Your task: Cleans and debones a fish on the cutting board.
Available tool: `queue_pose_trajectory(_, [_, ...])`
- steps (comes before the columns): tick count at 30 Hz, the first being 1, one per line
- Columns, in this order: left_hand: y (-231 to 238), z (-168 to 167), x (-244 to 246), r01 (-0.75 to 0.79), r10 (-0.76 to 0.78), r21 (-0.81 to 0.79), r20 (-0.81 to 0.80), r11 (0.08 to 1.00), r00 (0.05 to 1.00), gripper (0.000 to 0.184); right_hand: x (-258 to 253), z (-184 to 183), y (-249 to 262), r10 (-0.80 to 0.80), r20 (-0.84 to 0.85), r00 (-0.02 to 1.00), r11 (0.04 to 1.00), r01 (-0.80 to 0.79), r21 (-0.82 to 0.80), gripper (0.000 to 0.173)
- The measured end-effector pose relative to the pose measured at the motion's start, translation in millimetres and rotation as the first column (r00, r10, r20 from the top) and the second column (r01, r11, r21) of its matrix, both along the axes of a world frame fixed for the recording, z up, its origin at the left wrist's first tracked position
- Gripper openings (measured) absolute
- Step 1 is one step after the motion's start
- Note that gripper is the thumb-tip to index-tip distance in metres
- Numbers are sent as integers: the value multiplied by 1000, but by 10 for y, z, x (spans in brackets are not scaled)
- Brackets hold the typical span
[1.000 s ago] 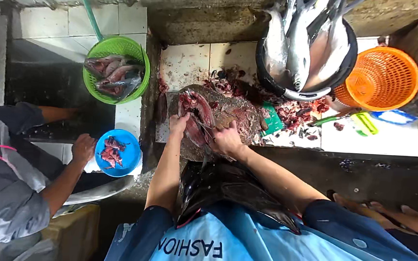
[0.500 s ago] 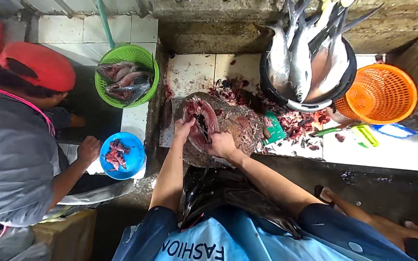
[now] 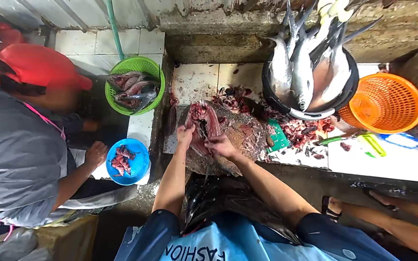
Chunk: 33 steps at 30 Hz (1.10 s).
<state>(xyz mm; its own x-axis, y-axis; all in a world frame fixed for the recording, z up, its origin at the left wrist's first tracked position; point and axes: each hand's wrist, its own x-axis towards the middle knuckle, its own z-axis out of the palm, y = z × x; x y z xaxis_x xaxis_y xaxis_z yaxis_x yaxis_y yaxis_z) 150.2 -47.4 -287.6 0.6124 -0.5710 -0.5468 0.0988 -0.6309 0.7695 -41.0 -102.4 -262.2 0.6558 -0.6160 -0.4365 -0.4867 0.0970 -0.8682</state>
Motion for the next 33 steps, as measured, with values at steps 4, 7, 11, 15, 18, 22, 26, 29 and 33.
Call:
queue_pose_trajectory(4, [23, 15, -206, 23, -16, -95, 73, 995, 997, 32, 60, 245, 9, 70, -588, 806, 691, -464, -554, 72])
queue_pose_trajectory(7, [34, 13, -198, -12, 21, -145, 66, 989, 998, 31, 49, 109, -3, 108, -342, 934, 830, -274, -487, 55])
queue_pose_trajectory(11, [136, 8, 3, 89, -76, -170, 80, 981, 994, 28, -164, -18, -29, -321, 402, 858, 789, 7, 615, 28])
queue_pose_trajectory(15, [128, -64, 142, 134, -127, -97, 76, 986, 989, 35, -234, 67, -77, -75, 205, 976, 951, 8, 310, 19])
queue_pose_trajectory(18, [11, 76, 109, 226, -214, -93, 126, 970, 969, 45, -200, 159, -104, 217, -165, 962, 948, -248, -198, 31])
queue_pose_trajectory(22, [-71, 76, 91, 188, -168, -156, 131, 970, 977, 36, -268, 178, -26, -55, 216, 975, 976, 7, 219, 18])
queue_pose_trajectory(26, [-67, 78, 49, 169, -155, -202, 83, 965, 984, 27, -385, 165, 105, -460, 373, 805, 703, 74, 707, 20])
queue_pose_trajectory(29, [-119, 34, 76, 203, -184, -183, 113, 962, 976, 30, -422, 153, 154, -598, 383, 704, 581, 51, 812, 22])
queue_pose_trajectory(33, [-174, -26, 88, 246, -224, -145, 153, 958, 963, 33, -501, 309, 158, -719, 343, 604, 464, 50, 884, 24])
